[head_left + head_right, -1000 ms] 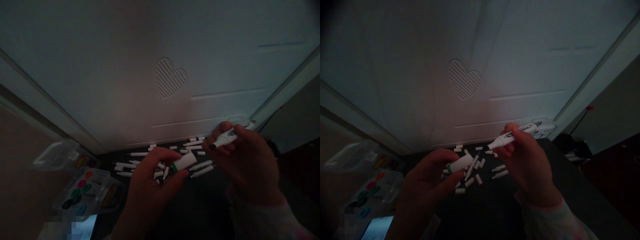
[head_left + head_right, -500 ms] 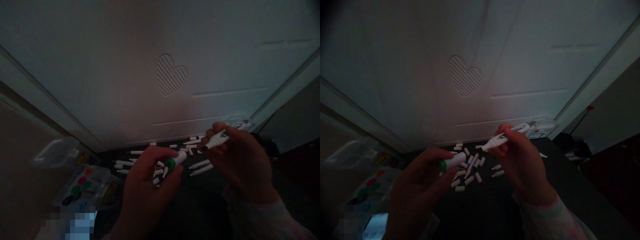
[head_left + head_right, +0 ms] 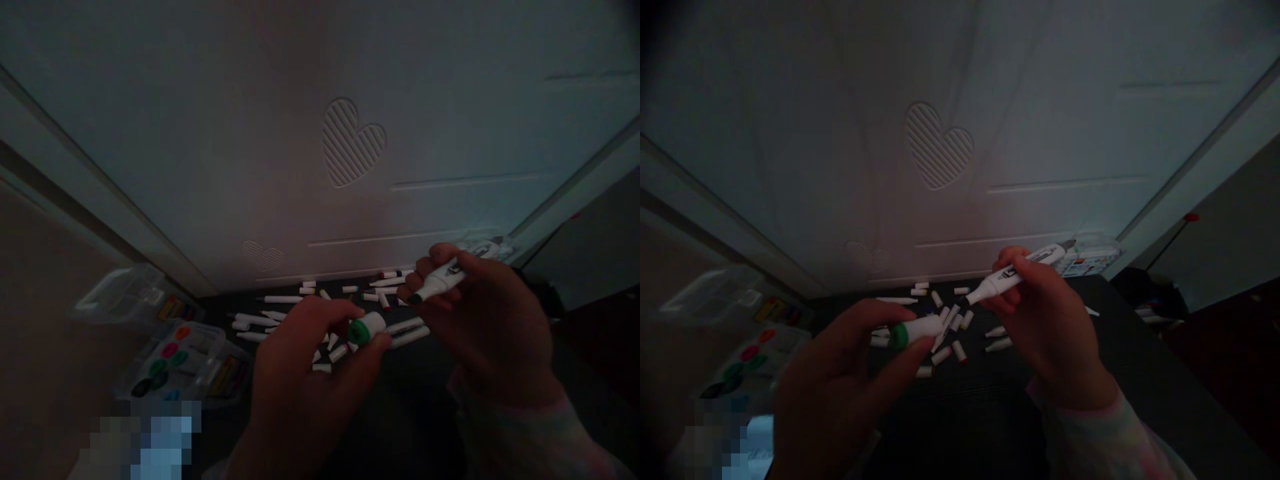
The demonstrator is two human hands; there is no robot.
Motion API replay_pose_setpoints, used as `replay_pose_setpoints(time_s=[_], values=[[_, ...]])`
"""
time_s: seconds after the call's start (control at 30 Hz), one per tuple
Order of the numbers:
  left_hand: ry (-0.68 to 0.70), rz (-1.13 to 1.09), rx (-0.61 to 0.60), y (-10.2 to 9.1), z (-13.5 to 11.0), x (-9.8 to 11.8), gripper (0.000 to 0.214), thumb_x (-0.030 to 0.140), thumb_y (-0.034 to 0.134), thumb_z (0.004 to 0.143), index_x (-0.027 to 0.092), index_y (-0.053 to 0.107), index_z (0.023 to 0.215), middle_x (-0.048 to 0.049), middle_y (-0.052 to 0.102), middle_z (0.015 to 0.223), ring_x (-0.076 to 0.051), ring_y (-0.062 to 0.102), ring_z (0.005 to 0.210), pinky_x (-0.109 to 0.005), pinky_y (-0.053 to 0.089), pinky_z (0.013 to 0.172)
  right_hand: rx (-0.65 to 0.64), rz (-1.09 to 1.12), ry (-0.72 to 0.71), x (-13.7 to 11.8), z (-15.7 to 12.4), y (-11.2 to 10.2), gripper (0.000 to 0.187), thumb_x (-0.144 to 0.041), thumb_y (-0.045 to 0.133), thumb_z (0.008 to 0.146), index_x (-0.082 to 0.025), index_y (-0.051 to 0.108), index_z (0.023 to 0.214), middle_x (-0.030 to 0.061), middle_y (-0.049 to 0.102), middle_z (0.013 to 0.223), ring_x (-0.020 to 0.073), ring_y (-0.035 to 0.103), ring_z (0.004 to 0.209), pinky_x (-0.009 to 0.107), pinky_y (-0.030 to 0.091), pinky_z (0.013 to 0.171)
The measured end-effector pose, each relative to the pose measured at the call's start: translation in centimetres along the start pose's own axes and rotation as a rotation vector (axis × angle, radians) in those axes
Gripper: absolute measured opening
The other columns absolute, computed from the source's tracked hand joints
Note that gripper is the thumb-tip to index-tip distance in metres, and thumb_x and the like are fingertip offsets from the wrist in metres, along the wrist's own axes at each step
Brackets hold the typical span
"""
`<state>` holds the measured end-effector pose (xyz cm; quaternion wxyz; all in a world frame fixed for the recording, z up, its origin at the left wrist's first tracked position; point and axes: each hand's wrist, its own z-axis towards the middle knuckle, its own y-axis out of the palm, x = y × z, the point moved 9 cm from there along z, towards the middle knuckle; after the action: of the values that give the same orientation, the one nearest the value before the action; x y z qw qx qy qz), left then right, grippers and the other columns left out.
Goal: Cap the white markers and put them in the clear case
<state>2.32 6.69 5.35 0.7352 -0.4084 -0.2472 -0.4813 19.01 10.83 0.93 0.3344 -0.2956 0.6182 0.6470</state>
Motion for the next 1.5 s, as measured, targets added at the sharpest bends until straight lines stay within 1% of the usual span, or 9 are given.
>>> replay_pose_setpoints(time_s=[0.3,0.43,0.53,0.63,0.77,1.07,1.27,1.37,1.5], values=[[0.009,0.027,0.005,-0.2,-0.2,0.0,0.015,0.019,0.069,0.065,0.02,0.055,0.073,0.0068,0.058,0.061,-0.008,0.053,0.052,-0.019,0.043,0.054,-0.01,-0.006,-0.007,0.1,-0.1,0.1,0.013,-0.029,0.06,0.069,-0.021,0.06,0.06,-0.0036,0.03,0.05,0.0093,0.029,0.048,0.024,0.033,0.046],[0.038,-0.01,-0.025,-0.1,-0.1,0.0,0.014,0.018,0.067,0.068,0.021,0.055,0.075,0.0066,0.06,0.064,-0.007,0.056,0.056,-0.017,0.043,0.053,-0.029,0.014,0.004,0.2,-0.2,0.2,0.014,-0.029,0.06,0.07,-0.02,0.058,0.06,-0.0039,0.03,0.05,0.0084,0.03,0.048,0.024,0.035,0.047],[0.03,-0.038,-0.011,-0.3,-0.1,-0.2,0.014,0.017,0.066,0.068,0.021,0.055,0.076,0.0061,0.061,0.065,-0.008,0.057,0.057,-0.017,0.043,0.053,-0.024,0.011,0.001,0.2,-0.2,0.2,0.013,-0.029,0.059,0.072,-0.02,0.059,0.061,-0.0039,0.03,0.051,0.0083,0.031,0.048,0.023,0.036,0.047],[-0.008,-0.072,0.0,-0.3,-0.3,-0.4,0.015,0.016,0.065,0.068,0.022,0.055,0.077,0.0056,0.061,0.068,-0.009,0.058,0.06,-0.018,0.044,0.055,-0.021,0.002,-0.007,0.1,-0.2,0.2,0.014,-0.029,0.059,0.071,-0.02,0.058,0.061,-0.0041,0.029,0.051,0.0083,0.031,0.048,0.023,0.036,0.047],[-0.104,-0.124,0.003,0.0,-0.5,-1.1,0.014,0.015,0.063,0.068,0.022,0.055,0.078,0.0041,0.061,0.072,-0.011,0.06,0.068,-0.022,0.046,0.062,-0.018,-0.019,-0.006,0.0,-0.2,0.3,0.015,-0.03,0.06,0.07,-0.02,0.056,0.06,-0.0045,0.028,0.051,0.0083,0.03,0.047,0.023,0.035,0.047],[-0.1,-0.23,-0.118,1.0,-0.1,-1.4,0.019,0.008,0.058,0.069,0.022,0.05,0.079,0.0002,0.064,0.081,-0.014,0.062,0.075,-0.026,0.048,0.069,0.018,-0.023,0.005,0.0,-0.3,0.1,0.011,-0.031,0.061,0.068,-0.022,0.057,0.063,-0.0042,0.029,0.05,0.0103,0.03,0.049,0.025,0.033,0.048],[-0.171,-0.338,-0.174,1.5,-0.2,-1.6,0.023,0.002,0.056,0.069,0.022,0.048,0.078,0.0021,0.065,0.081,-0.014,0.063,0.076,-0.027,0.048,0.071,-0.02,-0.001,0.001,-0.2,-0.6,0.4,0.01,-0.03,0.06,0.07,-0.021,0.057,0.067,-0.0045,0.03,0.052,0.0091,0.027,0.049,0.024,0.031,0.047],[-0.206,-0.398,-0.234,1.8,-0.3,-1.6,0.022,0.003,0.056,0.07,0.022,0.048,0.078,0.0009,0.066,0.083,-0.015,0.063,0.077,-0.028,0.049,0.073,-0.039,0.003,-0.003,-0.3,-0.8,0.6,0.01,-0.029,0.059,0.071,-0.02,0.057,0.067,-0.0047,0.03,0.052,0.009,0.027,0.049,0.024,0.03,0.047],[-0.301,-0.526,-0.274,2.3,-0.4,-1.8,0.019,0.006,0.056,0.071,0.021,0.046,0.075,0.0001,0.066,0.08,-0.014,0.063,0.075,-0.026,0.05,0.068,-0.032,-0.009,-0.021,-0.5,-0.9,0.5,0.01,-0.03,0.059,0.071,-0.021,0.057,0.069,-0.0046,0.03,0.053,0.0091,0.027,0.049,0.024,0.031,0.047]])
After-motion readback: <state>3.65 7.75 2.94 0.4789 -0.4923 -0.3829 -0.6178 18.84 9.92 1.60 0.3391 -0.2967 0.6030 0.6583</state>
